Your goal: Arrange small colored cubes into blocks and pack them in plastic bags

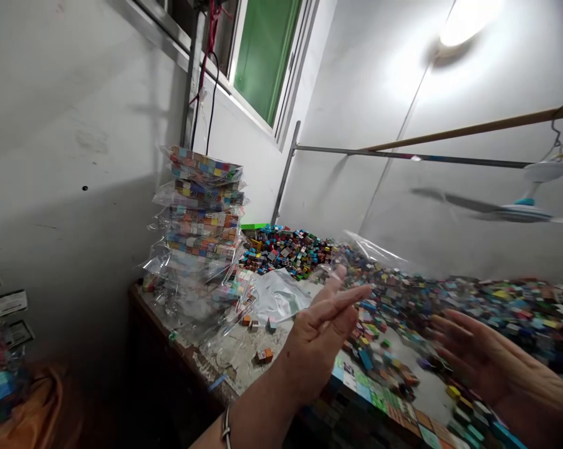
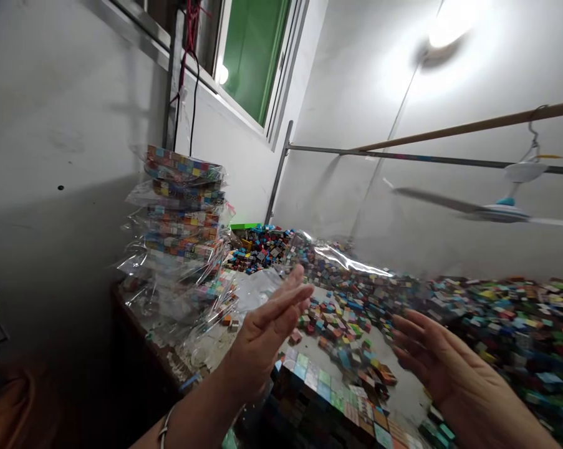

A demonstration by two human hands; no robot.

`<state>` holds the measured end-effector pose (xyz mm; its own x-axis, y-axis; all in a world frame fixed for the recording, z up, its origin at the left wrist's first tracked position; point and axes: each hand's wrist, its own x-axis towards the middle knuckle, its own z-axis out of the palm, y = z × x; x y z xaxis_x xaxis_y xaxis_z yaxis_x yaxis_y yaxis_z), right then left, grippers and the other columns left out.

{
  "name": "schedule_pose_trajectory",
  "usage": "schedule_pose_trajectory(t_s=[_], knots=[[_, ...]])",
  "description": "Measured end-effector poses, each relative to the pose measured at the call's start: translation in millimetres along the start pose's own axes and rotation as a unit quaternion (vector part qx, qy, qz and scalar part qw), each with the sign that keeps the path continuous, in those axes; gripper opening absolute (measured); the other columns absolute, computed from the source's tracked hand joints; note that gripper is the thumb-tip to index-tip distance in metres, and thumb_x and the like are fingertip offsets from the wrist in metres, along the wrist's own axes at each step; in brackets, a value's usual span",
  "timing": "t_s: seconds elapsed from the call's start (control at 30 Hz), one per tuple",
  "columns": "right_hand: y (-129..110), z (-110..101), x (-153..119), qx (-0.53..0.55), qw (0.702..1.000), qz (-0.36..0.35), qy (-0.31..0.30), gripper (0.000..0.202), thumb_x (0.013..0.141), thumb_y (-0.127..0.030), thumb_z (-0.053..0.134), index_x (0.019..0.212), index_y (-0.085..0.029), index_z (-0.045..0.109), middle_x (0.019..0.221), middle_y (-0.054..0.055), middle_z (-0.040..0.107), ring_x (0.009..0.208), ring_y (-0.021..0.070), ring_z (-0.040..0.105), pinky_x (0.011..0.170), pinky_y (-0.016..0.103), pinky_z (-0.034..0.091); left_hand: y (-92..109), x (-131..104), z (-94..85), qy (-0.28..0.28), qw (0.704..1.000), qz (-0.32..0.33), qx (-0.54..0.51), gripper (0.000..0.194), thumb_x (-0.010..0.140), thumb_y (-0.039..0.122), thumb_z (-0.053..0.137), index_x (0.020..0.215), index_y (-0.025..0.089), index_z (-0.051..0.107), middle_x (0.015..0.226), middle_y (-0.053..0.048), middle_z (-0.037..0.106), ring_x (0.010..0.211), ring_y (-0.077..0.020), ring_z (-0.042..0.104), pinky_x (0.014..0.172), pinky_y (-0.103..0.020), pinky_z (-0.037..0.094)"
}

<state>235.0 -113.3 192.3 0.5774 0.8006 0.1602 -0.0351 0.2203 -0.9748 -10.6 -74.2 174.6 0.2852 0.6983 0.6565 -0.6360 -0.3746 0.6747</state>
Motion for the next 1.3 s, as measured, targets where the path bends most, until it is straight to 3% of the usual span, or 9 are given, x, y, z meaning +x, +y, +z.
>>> schedule_pose_trajectory(t_s=[0.1, 0.2, 0.33, 0.5, 0.6, 0.8, 0.97, 1.17, 1.3], knots=[[-3, 27, -3, 0.026, 0.999, 0.027, -0.034, 0.050, 0.054, -0.048, 0.075, 0.096, -0.027, 0.059, 0.121, 0.008, 0.054, 0.109, 0.0274, 0.053, 0.070, 0.026, 0.058, 13, 6, 2.9, -0.025, 0.988, 0.047, 0.144, 0.028, 0.086, 0.028, 0.048, 0.111, 0.028, 0.061, 0.146, 0.004, 0.021, 0.135, -0.0249, 0.015, 0.111, -0.039, 0.011], [-17, 49, -18, 0.041, 0.998, 0.009, -0.043, 0.048, 0.060, -0.055, 0.068, 0.099, -0.030, 0.053, 0.133, 0.006, 0.043, 0.121, 0.0259, 0.042, 0.067, 0.026, 0.059, 11, 10, 5.2, -0.031, 0.960, 0.106, 0.256, 0.030, 0.086, 0.026, 0.045, 0.112, 0.029, 0.060, 0.145, 0.004, 0.025, 0.136, -0.0270, 0.010, 0.110, -0.044, 0.008], [-41, 63, -48, 0.066, 0.991, -0.041, -0.106, 0.066, 0.055, -0.072, 0.058, 0.102, -0.026, 0.053, 0.130, 0.012, 0.047, 0.117, 0.0312, 0.046, 0.068, 0.038, 0.058, -11, 9, 6.1, -0.068, 0.873, 0.179, 0.449, 0.041, 0.085, 0.015, 0.043, 0.122, 0.030, 0.051, 0.145, -0.001, 0.025, 0.135, -0.0297, -0.006, 0.107, -0.055, 0.005], [-55, 66, -65, 0.039, 0.990, -0.059, -0.118, 0.059, 0.057, -0.061, 0.067, 0.102, -0.025, 0.055, 0.125, 0.011, 0.052, 0.112, 0.0281, 0.051, 0.066, 0.032, 0.058, -41, 2, 8.4, -0.091, 0.762, 0.242, 0.594, 0.051, 0.081, 0.005, 0.043, 0.128, 0.026, 0.044, 0.149, -0.004, -0.005, 0.133, -0.0346, -0.012, 0.105, -0.058, 0.007], [-53, 64, -55, 0.026, 0.993, -0.019, -0.112, 0.050, 0.062, -0.057, 0.066, 0.097, -0.022, 0.058, 0.119, 0.010, 0.056, 0.102, 0.0246, 0.057, 0.064, 0.029, 0.058, -50, -3, 8.2, -0.105, 0.721, 0.267, 0.631, 0.056, 0.080, 0.005, 0.045, 0.132, 0.025, 0.038, 0.148, -0.008, -0.013, 0.132, -0.0375, -0.012, 0.105, -0.058, 0.009], [-38, 63, -22, -0.001, 0.992, 0.064, -0.104, 0.037, 0.065, -0.050, 0.068, 0.077, -0.016, 0.060, 0.078, 0.006, 0.065, 0.057, 0.0116, 0.058, 0.048, 0.021, 0.051, -55, -9, 6.7, -0.165, 0.668, 0.296, 0.662, 0.056, 0.079, 0.009, 0.049, 0.131, 0.023, 0.039, 0.149, -0.010, -0.002, 0.133, -0.0381, -0.009, 0.105, -0.055, 0.002], [-23, 60, -10, -0.024, 0.982, 0.073, -0.173, 0.032, 0.063, -0.041, 0.073, 0.074, -0.013, 0.064, 0.058, 0.003, 0.062, 0.052, 0.0127, 0.057, 0.047, 0.021, 0.048, -56, -11, 5.9, -0.192, 0.690, 0.293, 0.633, 0.047, 0.083, 0.011, 0.045, 0.127, 0.025, 0.044, 0.148, -0.004, 0.013, 0.134, -0.0303, -0.009, 0.108, -0.052, 0.001], [-20, 50, -13, -0.031, 0.975, 0.030, -0.218, 0.031, 0.062, -0.036, 0.075, 0.083, -0.015, 0.068, 0.059, -0.002, 0.059, 0.047, 0.0067, 0.047, 0.043, 0.017, 0.041, -44, -13, 0.5, -0.263, 0.805, 0.229, 0.481, 0.048, 0.087, 0.010, 0.036, 0.134, 0.023, 0.034, 0.144, -0.006, 0.026, 0.135, -0.0219, 0.000, 0.109, -0.044, 0.013], [-26, 44, -20, 0.005, 0.984, 0.002, -0.176, 0.036, 0.059, -0.032, 0.077, 0.092, -0.020, 0.068, 0.066, -0.004, 0.060, 0.048, 0.0045, 0.045, 0.041, 0.012, 0.040, -47, -21, -5.0, -0.239, 0.865, 0.182, 0.403, 0.047, 0.086, 0.009, 0.036, 0.131, 0.024, 0.039, 0.146, -0.004, 0.020, 0.136, -0.0221, 0.005, 0.109, -0.045, 0.015]])
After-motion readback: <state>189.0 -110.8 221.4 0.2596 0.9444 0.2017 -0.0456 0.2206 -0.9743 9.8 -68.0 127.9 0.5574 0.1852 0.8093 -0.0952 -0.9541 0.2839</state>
